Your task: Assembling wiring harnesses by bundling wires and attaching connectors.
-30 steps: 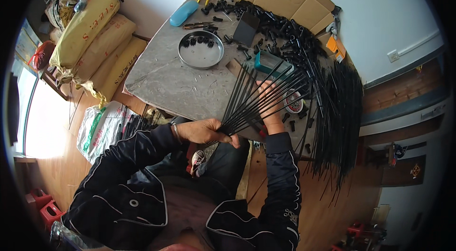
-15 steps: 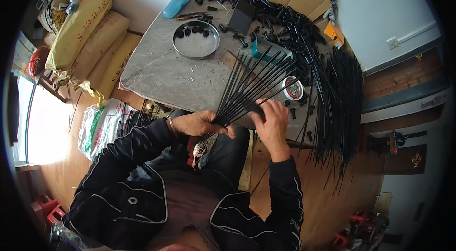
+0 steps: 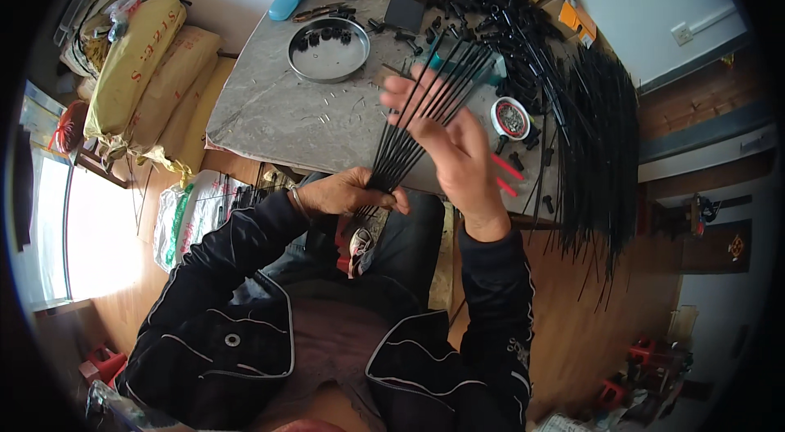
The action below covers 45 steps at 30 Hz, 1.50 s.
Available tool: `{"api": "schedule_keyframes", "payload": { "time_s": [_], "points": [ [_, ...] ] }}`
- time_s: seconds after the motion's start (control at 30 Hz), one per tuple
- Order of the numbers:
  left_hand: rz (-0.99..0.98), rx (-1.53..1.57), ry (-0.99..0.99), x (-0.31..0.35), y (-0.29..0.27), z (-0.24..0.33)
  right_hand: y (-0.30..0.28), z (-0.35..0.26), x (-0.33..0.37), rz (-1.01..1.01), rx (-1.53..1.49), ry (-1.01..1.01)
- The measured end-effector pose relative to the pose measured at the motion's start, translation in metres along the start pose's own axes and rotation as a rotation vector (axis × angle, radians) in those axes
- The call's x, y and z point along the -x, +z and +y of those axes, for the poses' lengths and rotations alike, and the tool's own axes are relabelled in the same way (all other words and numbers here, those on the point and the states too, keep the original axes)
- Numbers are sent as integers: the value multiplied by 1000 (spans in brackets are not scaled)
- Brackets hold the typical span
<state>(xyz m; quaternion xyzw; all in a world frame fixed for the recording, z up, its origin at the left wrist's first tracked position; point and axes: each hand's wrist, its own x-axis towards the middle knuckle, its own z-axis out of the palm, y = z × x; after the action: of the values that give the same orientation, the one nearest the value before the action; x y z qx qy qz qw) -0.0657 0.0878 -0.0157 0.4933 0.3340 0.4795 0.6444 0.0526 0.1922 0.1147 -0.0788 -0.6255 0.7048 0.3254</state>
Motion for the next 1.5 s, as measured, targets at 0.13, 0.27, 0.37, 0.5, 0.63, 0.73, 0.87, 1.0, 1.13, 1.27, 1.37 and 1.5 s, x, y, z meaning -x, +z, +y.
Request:
{"api": "schedule_keyframes", "payload": {
  "time_s": [0.13,0.27,0.37,0.5,0.63,0.73,0.87,1.0,1.13,1.27,1.37,1.5],
  "points": [
    [44,28,4,-2,6,4,2,6,0,-25,40,32],
    [221,-518,-76,13,6,-7,-9,8,3,-81,28,56],
    [173,-1029,-270,40,8,24,-26,17,11,-135,95,-27],
    [548,-720,-109,43,4,105,-20,32,25,-141,235,-36],
    [327,-263,243,-3,18,145,-9,30,24,-140,183,-34],
    [243,-221,233,-26,19,139,-7,28,26,-134,327,-116],
    [240,-238,282,-30,26,142,-16,16,21,-168,373,-114],
    [304,-389,370,-36,22,132,-67,4,-6,-539,501,189],
    [328,-605,479,-37,16,127,-108,3,-50,-367,232,438],
    [315,-528,484,-41,21,125,-169,50,-114,234,879,162],
    [315,-500,462,-38,22,121,-174,62,-135,168,1287,132],
    [317,-495,434,-35,27,129,-174,87,-151,-19,1646,90]
  ]
}}
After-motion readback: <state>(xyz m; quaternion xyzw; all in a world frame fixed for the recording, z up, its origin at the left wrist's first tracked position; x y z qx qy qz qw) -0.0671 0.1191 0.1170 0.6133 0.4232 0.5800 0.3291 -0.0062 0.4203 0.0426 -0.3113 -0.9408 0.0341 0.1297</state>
